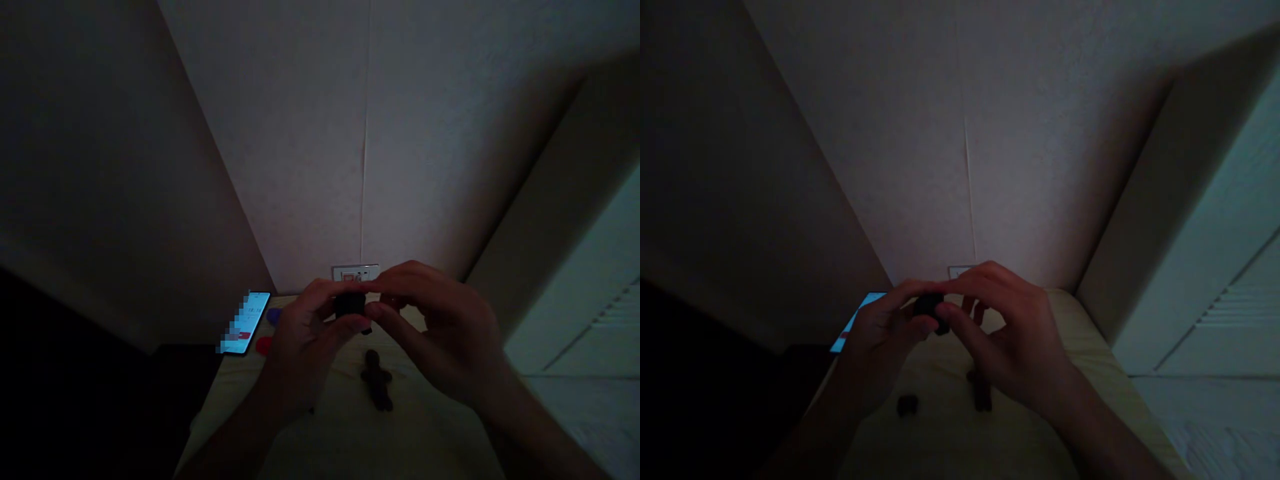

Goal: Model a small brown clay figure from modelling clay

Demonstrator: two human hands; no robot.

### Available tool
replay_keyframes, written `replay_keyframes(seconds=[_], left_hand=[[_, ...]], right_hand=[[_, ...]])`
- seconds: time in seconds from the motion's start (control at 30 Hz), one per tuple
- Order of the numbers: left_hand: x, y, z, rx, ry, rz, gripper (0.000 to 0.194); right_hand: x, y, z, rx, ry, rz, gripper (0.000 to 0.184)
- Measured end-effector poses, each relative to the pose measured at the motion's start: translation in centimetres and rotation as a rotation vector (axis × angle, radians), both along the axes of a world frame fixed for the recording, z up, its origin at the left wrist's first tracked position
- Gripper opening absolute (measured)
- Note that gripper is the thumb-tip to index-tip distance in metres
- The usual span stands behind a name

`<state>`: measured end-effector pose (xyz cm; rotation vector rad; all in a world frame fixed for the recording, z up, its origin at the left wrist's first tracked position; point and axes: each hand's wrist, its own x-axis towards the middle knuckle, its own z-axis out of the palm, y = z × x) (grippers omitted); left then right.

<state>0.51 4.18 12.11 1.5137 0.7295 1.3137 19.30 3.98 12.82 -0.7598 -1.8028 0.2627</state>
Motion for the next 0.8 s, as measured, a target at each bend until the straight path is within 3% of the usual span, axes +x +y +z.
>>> replay_keyframes(seconds=[0.1, 0.23, 0.6, 0.7, 0.8], left_hand=[[-0.1, -0.2, 0.4, -0.028, 0.021, -0.004, 0.017], [-0.4, -0.6, 0.9, -0.027, 0.101, 0.029, 0.012], [-0.3, -1.4, 0.8, 0.154, 0.26, 0.114, 0.01], [-0.4, -1.6, 0.5, 0.214, 0.353, 0.149, 0.016], [-0.5, -1.7, 0.4, 0.337, 0.453, 0.263, 0.013]], right_hand=[[0.2, 0.0, 0.1, 0.048, -0.018, 0.105, 0.022], [0.3, -0.1, 0.1, 0.092, -0.039, 0.136, 0.022], [0.0, -1.2, 1.0, 0.086, -0.083, 0.004, 0.009], [-0.2, -1.3, 1.0, 0.025, -0.069, -0.023, 0.01], [-0.3, -1.3, 1.0, -0.097, -0.032, -0.006, 0.007]])
